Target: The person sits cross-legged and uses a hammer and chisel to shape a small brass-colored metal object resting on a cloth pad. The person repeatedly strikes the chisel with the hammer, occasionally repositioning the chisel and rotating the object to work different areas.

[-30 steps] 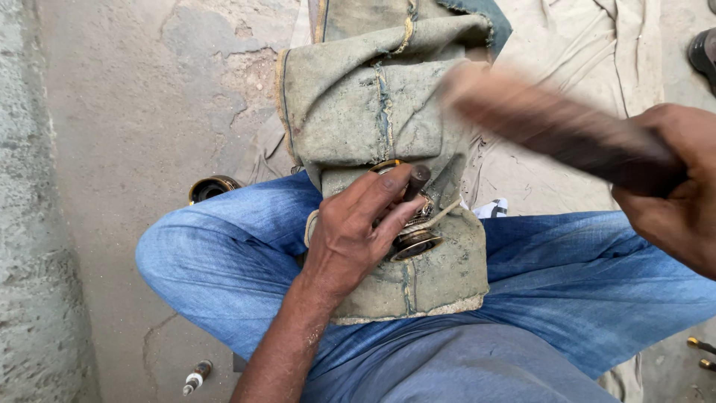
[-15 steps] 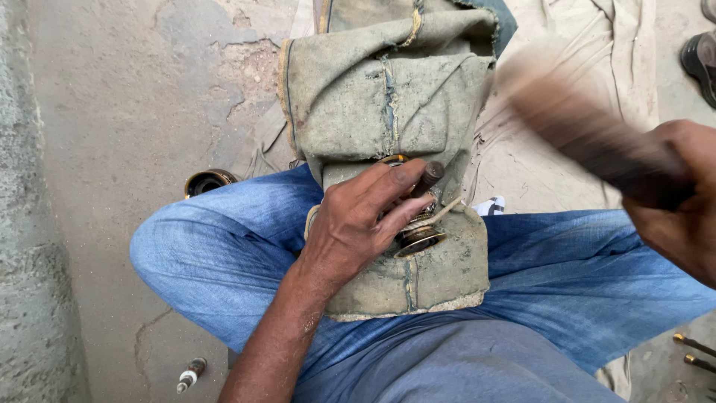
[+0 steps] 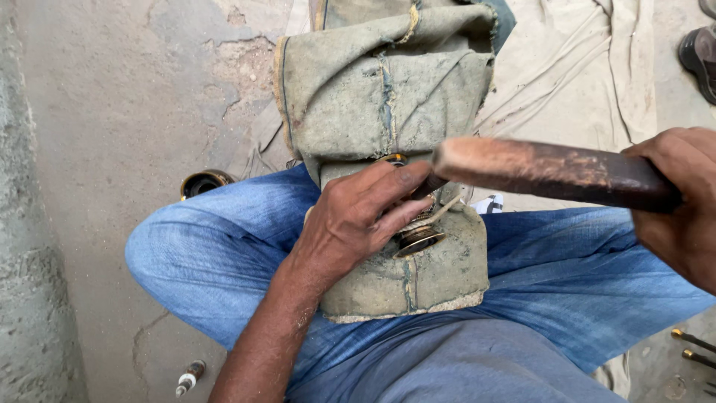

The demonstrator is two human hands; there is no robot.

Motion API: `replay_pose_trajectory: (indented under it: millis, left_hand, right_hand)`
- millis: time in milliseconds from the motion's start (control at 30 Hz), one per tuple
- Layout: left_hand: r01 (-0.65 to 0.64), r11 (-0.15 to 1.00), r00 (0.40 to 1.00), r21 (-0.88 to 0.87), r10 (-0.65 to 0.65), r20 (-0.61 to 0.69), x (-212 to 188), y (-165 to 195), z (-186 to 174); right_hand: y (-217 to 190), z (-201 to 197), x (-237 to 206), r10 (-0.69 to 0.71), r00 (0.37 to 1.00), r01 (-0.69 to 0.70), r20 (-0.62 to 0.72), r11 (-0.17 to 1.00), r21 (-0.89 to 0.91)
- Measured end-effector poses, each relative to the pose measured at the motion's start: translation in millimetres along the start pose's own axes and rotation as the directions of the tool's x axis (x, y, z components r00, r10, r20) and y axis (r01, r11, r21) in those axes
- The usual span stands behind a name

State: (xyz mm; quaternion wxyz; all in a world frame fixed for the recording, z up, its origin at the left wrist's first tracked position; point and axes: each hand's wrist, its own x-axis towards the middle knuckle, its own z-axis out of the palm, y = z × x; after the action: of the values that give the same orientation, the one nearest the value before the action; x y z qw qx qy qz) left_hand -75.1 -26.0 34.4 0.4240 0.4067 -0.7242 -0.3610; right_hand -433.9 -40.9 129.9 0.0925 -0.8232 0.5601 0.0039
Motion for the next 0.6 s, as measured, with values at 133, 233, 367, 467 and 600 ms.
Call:
replay_pose_trajectory:
  millis: [133,233,367,467,600]
  left_hand:
    - [-0.021,1.0,1.0,0.005,0.021,0.016,1.5,-2.0,-1.7]
    - [-0.037,0.999,0.999,0.027,0.036,0.033,2.8,-3.2,-1.7]
    - [-0.037,0.999,0.999,0.027,0.036,0.04,2.9,-3.1,-3.5]
    - [-0.046,0.999,0.997,0.025,0.044,0.059,5.3,-3.4,-3.6]
    - [-0.04,0.999,0.997,0.001,0.04,0.065,5.5,-3.5,-4.9]
  right_hand:
    - [6.6,1.8,-2.7,0.01,1.0,-0.009,0.017,1.0,-0.027]
    - [9.2,3.3,-5.4,0.025,1.0,-0.024,0.019,0.998,-0.06]
    - [9.5,2.2,-9.8,0.03,0.998,-0.022,0.057,0.989,-0.147]
    - [9.4,0.4,-11.3,0.026,0.998,-0.015,0.056,0.982,-0.188]
    - [10.7,2.2,-9.1,-0.046,0.997,0.056,0.058,0.984,-0.167]
